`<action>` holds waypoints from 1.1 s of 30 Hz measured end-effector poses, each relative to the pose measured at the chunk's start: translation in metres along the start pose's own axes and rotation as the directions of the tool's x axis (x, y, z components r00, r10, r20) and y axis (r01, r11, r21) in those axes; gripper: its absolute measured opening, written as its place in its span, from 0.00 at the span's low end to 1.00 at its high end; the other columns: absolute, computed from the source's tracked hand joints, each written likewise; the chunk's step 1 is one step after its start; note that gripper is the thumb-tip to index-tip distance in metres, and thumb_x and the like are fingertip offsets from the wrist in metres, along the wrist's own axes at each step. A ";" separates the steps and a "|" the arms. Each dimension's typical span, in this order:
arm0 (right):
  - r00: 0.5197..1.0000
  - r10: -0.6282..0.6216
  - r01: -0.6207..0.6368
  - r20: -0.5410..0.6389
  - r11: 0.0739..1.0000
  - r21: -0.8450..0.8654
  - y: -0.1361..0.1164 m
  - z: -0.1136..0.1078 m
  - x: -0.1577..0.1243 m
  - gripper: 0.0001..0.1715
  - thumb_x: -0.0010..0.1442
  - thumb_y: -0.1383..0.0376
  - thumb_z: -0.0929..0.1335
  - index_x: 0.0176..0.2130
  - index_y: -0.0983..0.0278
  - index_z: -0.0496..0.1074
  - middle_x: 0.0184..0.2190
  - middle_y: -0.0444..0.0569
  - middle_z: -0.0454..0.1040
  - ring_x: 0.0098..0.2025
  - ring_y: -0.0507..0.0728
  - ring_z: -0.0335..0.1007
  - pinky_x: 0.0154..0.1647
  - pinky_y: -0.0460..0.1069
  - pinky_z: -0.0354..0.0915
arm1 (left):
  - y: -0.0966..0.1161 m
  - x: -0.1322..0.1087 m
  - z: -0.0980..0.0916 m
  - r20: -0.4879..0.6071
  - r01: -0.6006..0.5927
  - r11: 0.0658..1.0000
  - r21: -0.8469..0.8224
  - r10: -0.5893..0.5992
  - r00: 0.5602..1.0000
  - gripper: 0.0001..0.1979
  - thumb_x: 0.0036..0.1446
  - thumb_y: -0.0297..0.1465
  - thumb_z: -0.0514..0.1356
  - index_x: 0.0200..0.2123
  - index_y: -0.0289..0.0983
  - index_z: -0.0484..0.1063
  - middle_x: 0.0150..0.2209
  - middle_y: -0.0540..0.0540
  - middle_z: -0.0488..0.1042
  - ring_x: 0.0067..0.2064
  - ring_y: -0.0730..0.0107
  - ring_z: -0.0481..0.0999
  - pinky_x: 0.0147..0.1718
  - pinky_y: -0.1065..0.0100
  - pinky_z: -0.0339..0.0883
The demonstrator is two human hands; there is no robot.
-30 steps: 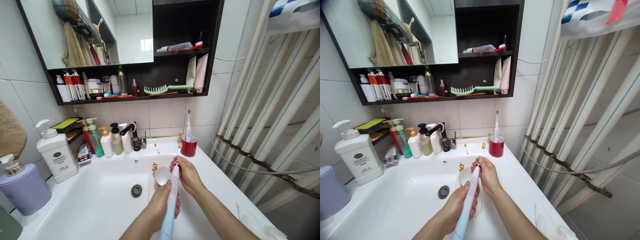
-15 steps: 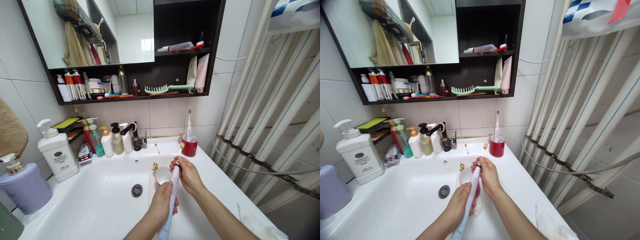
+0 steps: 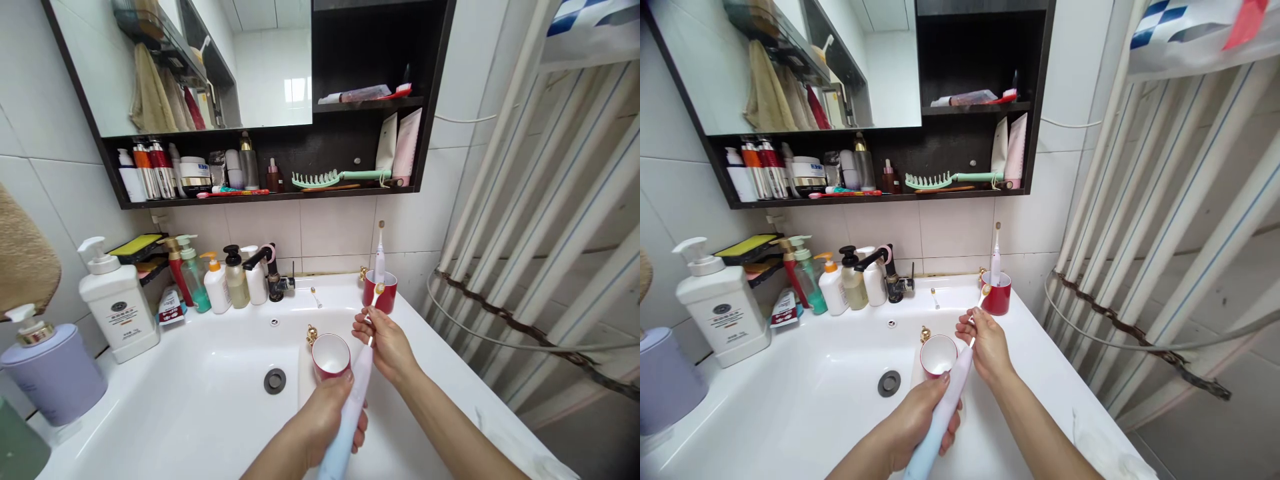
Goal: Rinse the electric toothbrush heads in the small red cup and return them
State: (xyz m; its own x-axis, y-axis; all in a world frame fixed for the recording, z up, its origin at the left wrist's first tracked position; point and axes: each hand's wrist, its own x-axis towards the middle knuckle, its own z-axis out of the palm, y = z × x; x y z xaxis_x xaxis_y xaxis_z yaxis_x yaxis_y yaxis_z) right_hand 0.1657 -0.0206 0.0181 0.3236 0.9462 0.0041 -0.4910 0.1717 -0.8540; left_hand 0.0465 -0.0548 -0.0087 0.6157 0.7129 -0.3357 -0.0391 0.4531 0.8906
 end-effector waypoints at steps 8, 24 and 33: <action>0.993 -0.011 0.091 0.114 0.674 -0.733 0.014 0.013 0.041 0.11 0.46 0.62 0.59 0.30 0.66 0.63 0.15 0.40 0.59 0.16 0.46 0.56 0.17 0.43 0.59 | 0.018 0.001 -0.009 -0.350 -0.203 0.966 -0.163 0.136 0.927 0.23 0.40 0.49 0.43 0.18 0.34 0.58 0.12 0.54 0.57 0.14 0.80 0.56 0.16 0.74 0.48; 0.996 0.072 0.049 0.060 0.141 -0.989 0.070 0.067 0.141 0.15 0.51 0.64 0.58 0.40 0.66 0.59 0.40 0.49 0.61 0.38 0.52 0.60 0.36 0.52 0.58 | 0.014 0.019 -0.015 -0.403 -0.264 0.944 -0.196 0.168 0.900 0.27 0.36 0.53 0.41 0.21 0.34 0.57 0.12 0.52 0.59 0.13 0.76 0.60 0.15 0.71 0.52; 0.993 0.107 -0.087 -0.045 0.427 -0.900 0.043 0.044 0.121 0.10 0.48 0.64 0.60 0.32 0.67 0.64 0.28 0.47 0.66 0.28 0.50 0.63 0.27 0.46 0.60 | 0.015 0.012 -0.010 -0.353 -0.243 0.960 -0.137 0.182 0.918 0.24 0.38 0.51 0.40 0.22 0.35 0.55 0.13 0.54 0.58 0.11 0.81 0.55 0.12 0.74 0.48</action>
State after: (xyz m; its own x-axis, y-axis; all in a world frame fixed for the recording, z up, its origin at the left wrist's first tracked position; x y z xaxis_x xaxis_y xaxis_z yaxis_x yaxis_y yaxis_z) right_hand 0.1484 0.1131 0.0049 0.3053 0.9458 -0.1103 0.4902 -0.2554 -0.8334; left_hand 0.0457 -0.0339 -0.0028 0.2805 0.9255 -0.2545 -0.2947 0.3353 0.8948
